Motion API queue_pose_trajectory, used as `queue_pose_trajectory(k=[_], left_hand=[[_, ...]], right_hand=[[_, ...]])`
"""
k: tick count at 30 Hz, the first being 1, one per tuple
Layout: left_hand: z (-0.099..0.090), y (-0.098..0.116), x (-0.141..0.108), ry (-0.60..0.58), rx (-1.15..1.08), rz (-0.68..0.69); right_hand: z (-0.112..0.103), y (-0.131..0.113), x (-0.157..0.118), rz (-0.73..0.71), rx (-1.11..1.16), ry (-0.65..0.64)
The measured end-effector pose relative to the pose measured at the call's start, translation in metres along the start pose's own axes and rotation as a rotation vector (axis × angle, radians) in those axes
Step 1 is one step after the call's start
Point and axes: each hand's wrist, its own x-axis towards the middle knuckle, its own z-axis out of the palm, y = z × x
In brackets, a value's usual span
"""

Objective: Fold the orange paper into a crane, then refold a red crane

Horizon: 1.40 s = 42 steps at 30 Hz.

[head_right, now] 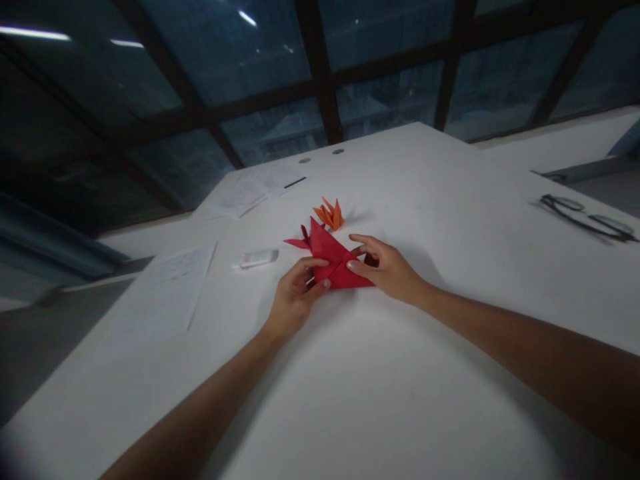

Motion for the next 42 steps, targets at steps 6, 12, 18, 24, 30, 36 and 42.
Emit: queue_pose_trajectory(k=[6,12,18,24,30,36,42], left_hand=[[0.001,0.002,-0.001,-0.035,-0.126,-0.030],[-0.001,0.008,-0.004,0.199,0.313,0.274],[0.002,0.012,-0.010,-0.042,0.401,0.301],[0.001,0.009,-0.009,-0.026,0.432,0.271],[0.002,0.006,-0.008,-0.005,0.362,0.228],[0.001,0.009,-0.008,-0.045,0.345,0.234],[0.003,0.007,-0.010,-0.082,0.293,0.223]], right_hand=[[0.006,-0.012,-0.006,0.154,0.158,-0.229],[0.019,-0.015,-0.013,0.100,-0.004,0.024],[0.028,-0.021,-0.025,-0.023,-0.119,-0.059],[0.032,-0.030,-0.036,-0.104,-0.142,-0.225],[0.031,-0.027,-0.035,-0.126,-0.165,-0.231],[0.032,-0.029,-0.034,-0.082,-0.190,-0.178],[0.034,-0.025,-0.032,0.002,-0.078,-0.077]])
